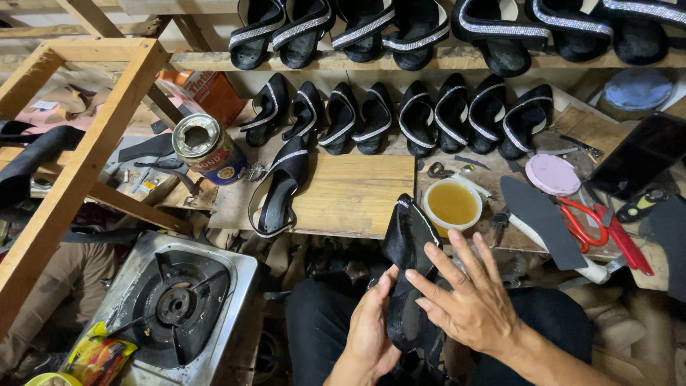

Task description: The person applies a yellowish liquid to the sole of a black high-heeled shoe using their fingers, then places the shoe on a shelf. They repeat this process with another shoe, handling the sole and applying the liquid by hand.

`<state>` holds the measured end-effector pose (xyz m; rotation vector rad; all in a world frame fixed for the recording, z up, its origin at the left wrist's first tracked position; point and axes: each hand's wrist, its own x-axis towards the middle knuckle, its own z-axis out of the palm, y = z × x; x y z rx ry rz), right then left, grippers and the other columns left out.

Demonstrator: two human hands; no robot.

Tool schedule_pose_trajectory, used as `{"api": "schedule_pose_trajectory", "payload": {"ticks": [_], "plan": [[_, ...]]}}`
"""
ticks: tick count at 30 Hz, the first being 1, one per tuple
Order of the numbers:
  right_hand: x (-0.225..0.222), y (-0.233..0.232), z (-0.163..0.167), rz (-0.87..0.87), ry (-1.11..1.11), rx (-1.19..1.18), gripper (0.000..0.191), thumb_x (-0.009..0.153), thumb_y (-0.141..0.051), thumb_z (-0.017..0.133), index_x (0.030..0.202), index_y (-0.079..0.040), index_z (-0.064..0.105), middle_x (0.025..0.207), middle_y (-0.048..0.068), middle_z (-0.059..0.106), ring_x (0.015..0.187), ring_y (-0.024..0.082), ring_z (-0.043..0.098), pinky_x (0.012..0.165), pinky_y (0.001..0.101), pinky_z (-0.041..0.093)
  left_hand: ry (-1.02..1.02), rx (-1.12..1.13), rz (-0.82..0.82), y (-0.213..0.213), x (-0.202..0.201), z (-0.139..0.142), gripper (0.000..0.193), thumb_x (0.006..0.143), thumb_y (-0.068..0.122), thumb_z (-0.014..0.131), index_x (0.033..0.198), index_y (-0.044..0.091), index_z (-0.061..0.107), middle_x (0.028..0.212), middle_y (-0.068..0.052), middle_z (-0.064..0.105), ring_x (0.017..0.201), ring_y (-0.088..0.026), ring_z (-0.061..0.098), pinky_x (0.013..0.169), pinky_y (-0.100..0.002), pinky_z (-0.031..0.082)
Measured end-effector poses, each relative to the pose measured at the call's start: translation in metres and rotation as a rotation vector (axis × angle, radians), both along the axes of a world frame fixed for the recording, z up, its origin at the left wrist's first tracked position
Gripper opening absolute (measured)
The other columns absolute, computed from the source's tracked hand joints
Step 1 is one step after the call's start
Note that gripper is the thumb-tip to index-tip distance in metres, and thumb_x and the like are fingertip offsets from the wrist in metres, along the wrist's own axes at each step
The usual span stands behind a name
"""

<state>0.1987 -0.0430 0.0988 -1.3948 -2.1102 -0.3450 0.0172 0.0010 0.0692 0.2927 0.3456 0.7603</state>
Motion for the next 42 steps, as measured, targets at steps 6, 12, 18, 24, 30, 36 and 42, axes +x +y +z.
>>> {"api": "schedule_pose_trajectory", "payload": {"ticks": [6, 12, 18, 24, 30, 36, 42], "plan": [[0.000, -0.002, 0.001, 0.036, -0.002, 0.019, 0.041, 0.085, -0.035, 0.072, 0.124, -0.023, 0.072, 0.153, 0.010, 0.042, 0.147, 0.040, 0.031, 0.117, 0.0667, 0.025, 0.106, 0.018, 0.022, 0.000, 0.002, -0.005, 0.049, 0.104, 0.030, 0.045, 0.144, 0.002, 0.053, 0.133, -0.014, 0.066, 0.117, -0.023, 0.066, 0.101, -0.038, 0.054], [0.000, -0.002, 0.003, 0.103, 0.077, -0.061, 0.036, 0.086, -0.034, 0.070, 0.119, -0.020, 0.073, 0.152, 0.010, 0.043, 0.147, 0.039, 0.031, 0.119, 0.0651, 0.021, 0.074, 0.028, 0.023, -0.003, 0.002, -0.008, 0.050, 0.105, 0.029, 0.044, 0.146, 0.001, 0.052, 0.133, -0.013, 0.065, 0.117, -0.021, 0.066, 0.101, -0.037, 0.054], [0.013, 0.009, 0.010, 0.073, 0.197, 0.009, 0.039, 0.091, -0.034, 0.064, 0.126, -0.019, 0.070, 0.158, 0.014, 0.037, 0.151, 0.037, 0.029, 0.126, 0.0580, 0.019, -0.022, -0.049, -0.021, -0.001, -0.002, 0.000, 0.048, 0.103, 0.033, 0.048, 0.138, 0.001, 0.053, 0.129, -0.017, 0.066, 0.113, -0.027, 0.069, 0.103, -0.043, 0.056], [0.018, 0.020, 0.010, 0.046, 0.047, 0.087, 0.044, 0.088, -0.041, 0.070, 0.129, -0.022, 0.069, 0.158, 0.016, 0.032, 0.148, 0.043, 0.025, 0.122, 0.0653, 0.020, 0.002, -0.138, -0.015, -0.002, -0.002, 0.006, 0.040, 0.101, 0.031, 0.051, 0.128, 0.002, 0.057, 0.123, -0.016, 0.068, 0.113, -0.029, 0.070, 0.104, -0.050, 0.056], [0.019, 0.016, 0.008, 0.052, -0.040, 0.097, 0.044, 0.083, -0.037, 0.076, 0.124, -0.021, 0.073, 0.153, 0.010, 0.037, 0.147, 0.041, 0.029, 0.119, 0.0672, 0.024, 0.003, -0.127, -0.015, -0.002, -0.001, 0.000, 0.039, 0.102, 0.031, 0.051, 0.127, 0.002, 0.057, 0.123, -0.017, 0.067, 0.112, -0.030, 0.070, 0.103, -0.049, 0.057], [0.017, 0.013, 0.008, 0.097, -0.051, 0.093, 0.044, 0.080, -0.039, 0.078, 0.120, -0.020, 0.074, 0.153, 0.006, 0.039, 0.146, 0.037, 0.032, 0.119, 0.0641, 0.025, 0.086, -0.150, -0.012, 0.000, 0.000, -0.004, 0.045, 0.101, 0.033, 0.050, 0.133, 0.001, 0.056, 0.123, -0.015, 0.069, 0.107, -0.027, 0.071, 0.097, -0.046, 0.059], [0.018, 0.009, 0.003, 0.196, 0.086, 0.025, 0.037, 0.081, -0.033, 0.078, 0.115, -0.019, 0.075, 0.153, 0.010, 0.043, 0.146, 0.039, 0.034, 0.122, 0.0601, 0.025, -0.049, -0.005, -0.014, 0.001, -0.004, 0.001, 0.053, 0.107, 0.036, 0.044, 0.145, -0.001, 0.050, 0.135, -0.018, 0.062, 0.117, -0.027, 0.066, 0.104, -0.045, 0.053]]}}
